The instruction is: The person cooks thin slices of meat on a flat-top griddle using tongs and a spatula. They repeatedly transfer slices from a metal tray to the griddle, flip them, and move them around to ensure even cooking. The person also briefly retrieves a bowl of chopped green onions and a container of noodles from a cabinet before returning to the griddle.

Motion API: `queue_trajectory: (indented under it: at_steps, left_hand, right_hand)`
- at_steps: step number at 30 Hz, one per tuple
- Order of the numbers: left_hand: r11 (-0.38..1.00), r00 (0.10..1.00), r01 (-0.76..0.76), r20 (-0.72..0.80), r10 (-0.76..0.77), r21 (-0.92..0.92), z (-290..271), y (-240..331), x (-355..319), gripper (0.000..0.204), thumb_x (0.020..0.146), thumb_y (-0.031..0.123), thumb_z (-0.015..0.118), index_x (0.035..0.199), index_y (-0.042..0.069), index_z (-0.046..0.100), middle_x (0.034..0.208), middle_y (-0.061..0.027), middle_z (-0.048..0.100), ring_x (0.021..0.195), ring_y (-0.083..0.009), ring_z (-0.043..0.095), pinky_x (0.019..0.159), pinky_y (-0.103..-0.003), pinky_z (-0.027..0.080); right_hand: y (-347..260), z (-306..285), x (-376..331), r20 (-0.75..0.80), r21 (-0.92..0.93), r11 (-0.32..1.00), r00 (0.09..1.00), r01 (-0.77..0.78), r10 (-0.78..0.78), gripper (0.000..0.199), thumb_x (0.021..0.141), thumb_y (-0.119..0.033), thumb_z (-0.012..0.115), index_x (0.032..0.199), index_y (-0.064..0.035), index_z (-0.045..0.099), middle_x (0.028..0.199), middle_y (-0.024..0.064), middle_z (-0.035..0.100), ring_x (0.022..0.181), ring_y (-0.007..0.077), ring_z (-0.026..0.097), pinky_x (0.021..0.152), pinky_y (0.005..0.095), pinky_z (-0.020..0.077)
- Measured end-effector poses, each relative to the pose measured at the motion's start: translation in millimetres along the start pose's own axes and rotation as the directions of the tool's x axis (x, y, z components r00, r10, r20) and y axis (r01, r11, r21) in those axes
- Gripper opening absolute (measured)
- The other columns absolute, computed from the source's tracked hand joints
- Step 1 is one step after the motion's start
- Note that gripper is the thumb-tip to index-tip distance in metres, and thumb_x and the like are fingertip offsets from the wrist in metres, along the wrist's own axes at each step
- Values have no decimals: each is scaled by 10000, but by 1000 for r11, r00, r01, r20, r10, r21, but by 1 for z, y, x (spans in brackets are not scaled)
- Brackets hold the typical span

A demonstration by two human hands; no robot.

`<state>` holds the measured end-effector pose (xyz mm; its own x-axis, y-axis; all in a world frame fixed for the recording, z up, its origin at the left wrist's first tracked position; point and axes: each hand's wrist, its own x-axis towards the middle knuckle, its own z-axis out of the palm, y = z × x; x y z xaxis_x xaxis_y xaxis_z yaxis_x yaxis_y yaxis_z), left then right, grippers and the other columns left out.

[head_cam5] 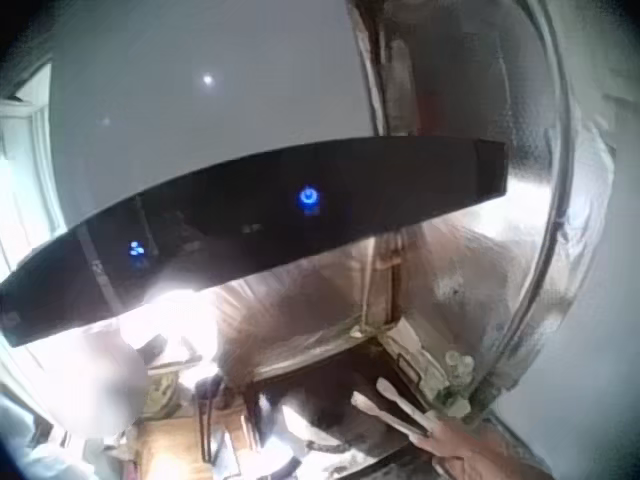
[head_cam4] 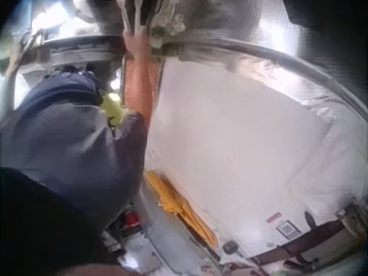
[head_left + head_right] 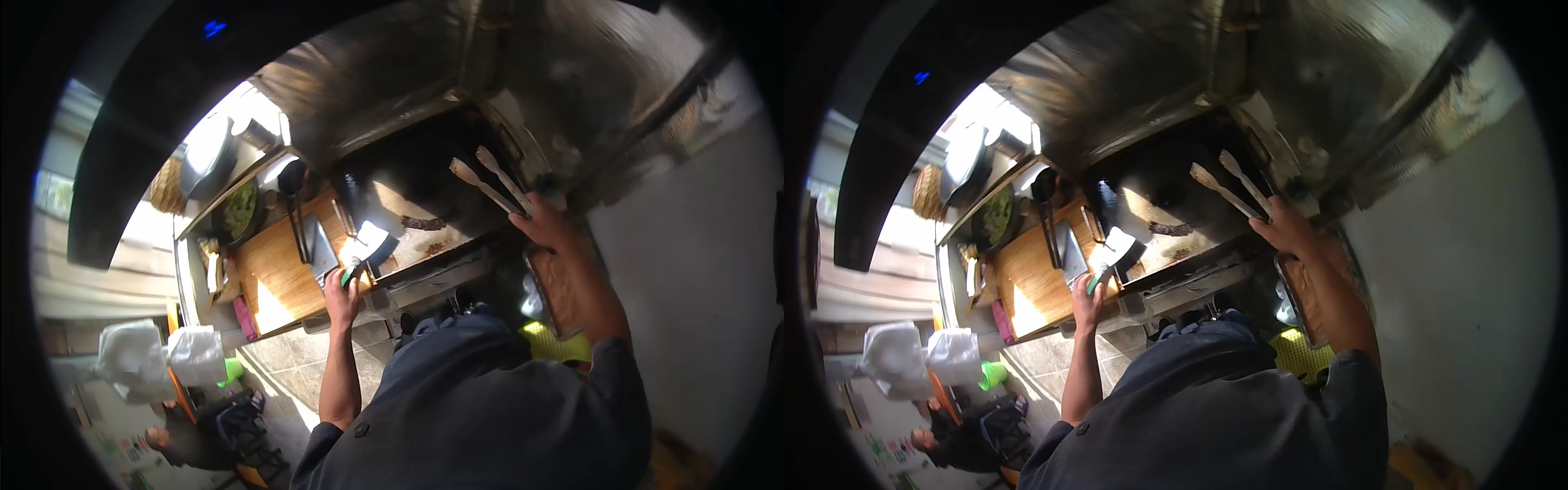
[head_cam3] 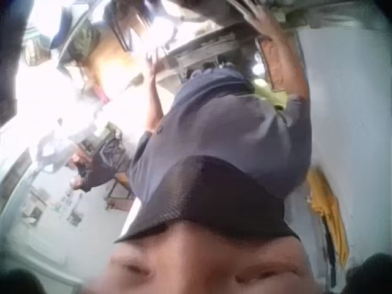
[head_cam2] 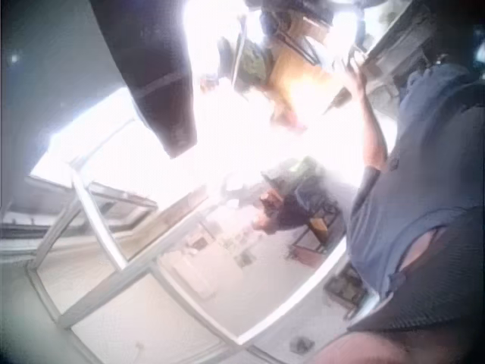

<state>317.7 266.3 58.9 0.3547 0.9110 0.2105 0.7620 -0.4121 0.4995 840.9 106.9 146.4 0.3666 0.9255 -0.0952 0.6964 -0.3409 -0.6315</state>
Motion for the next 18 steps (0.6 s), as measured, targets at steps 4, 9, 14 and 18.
queue_trajectory:
  at_steps: [4, 9, 14, 18]
  left_hand:
    - [987, 962, -76, 271, 36, 140, 9, -31, 20, 570, 822, 223, 814, 1296, -8, 599, 1197, -231, 634, 1134, -415, 602, 986, -458, 483]
    - [952, 921, -173, 383, 66, 252, 15, -46, 18, 559, 805, 246, 805, 1265, -6, 612, 1038, -210, 645, 1006, -419, 620, 878, -489, 496]
    - [918, 918, -251, 377, 125, 307, 25, -53, 36, 379, 835, 238, 732, 1120, 2, 649, 885, -150, 667, 844, -349, 654, 773, -480, 514]
    - [950, 615, 310, 758, -217, 21, 21, -69, 73, 236, 827, 194, 731, 974, 32, 644, 690, -1, 535, 622, -68, 484, 548, -302, 414]
  right_hand:
    - [44, 31, -137, -234, 324, 881, 874, -343, 427, 664, 914, -578, 676, 1217, 7, 590, 956, 236, 720, 901, 398, 718, 763, 492, 527]
    - [131, 77, -280, -403, 311, 621, 492, -720, 772, 521, 951, -514, 610, 1046, -2, 623, 818, 216, 699, 783, 397, 709, 679, 498, 522]
    - [120, 110, -289, -379, 153, 597, 511, -787, 771, 394, 924, -358, 594, 1007, 22, 661, 844, 233, 705, 813, 431, 701, 735, 526, 552]
    - [107, 126, -248, -262, 2, 638, 616, -770, 743, 318, 892, -290, 607, 967, 10, 680, 858, 230, 718, 834, 408, 711, 764, 529, 555]
